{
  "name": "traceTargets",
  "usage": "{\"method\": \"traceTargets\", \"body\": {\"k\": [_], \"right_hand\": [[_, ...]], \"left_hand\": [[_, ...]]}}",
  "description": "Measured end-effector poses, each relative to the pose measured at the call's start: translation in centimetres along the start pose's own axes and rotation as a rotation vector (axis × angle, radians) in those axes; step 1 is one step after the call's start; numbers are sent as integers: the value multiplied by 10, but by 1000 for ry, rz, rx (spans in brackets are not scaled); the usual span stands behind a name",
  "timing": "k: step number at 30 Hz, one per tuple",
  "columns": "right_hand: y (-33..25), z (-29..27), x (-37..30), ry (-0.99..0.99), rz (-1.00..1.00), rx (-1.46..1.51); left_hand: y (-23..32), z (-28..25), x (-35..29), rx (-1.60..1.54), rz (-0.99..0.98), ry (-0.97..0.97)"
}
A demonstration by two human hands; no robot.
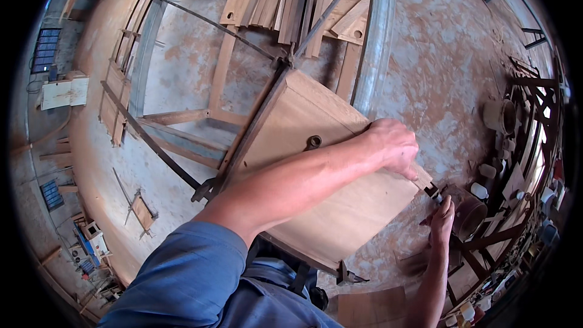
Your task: The person assembles a wooden frame by positioning planks and securing them with metal clamps. They use a wrench to tighten the clamps and adjust the frame's alignment throughout the process.
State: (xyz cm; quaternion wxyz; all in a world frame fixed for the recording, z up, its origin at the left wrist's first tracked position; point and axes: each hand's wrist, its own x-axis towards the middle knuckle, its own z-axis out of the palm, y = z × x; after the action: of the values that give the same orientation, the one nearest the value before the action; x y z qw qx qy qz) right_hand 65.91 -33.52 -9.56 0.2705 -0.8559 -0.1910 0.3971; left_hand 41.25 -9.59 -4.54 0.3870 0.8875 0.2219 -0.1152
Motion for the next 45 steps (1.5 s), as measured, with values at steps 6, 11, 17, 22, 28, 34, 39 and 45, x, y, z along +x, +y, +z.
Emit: {"method": "traceTargets", "body": {"k": [6, 11, 17, 22, 28, 34, 39, 45], "right_hand": [[-24, -17, 1, -245, 242, 18], [-45, -14, -2, -273, 271, 7], [-35, -11, -9, -175, 196, 189], [-13, -8, -7, -89, -17, 71], [17, -51, -23, -53, 6, 43], [36, -83, -102, 77, -67, -7], [86, -94, -170, 98, -92, -172], [113, -76, -257, 171, 32, -126]], "left_hand": [[2, 0, 3, 20, -13, -17], [9, -7, -3, 53, -61, -28], [8, 6, -2, 189, -62, 79], [38, 45, -51, 213, 38, 857], [62, 113, -175, 19, -218, 778], [52, 133, -230, 68, -490, 759], [39, 139, -226, 156, -529, 642], [31, 139, -222, 172, -478, 725]]}}
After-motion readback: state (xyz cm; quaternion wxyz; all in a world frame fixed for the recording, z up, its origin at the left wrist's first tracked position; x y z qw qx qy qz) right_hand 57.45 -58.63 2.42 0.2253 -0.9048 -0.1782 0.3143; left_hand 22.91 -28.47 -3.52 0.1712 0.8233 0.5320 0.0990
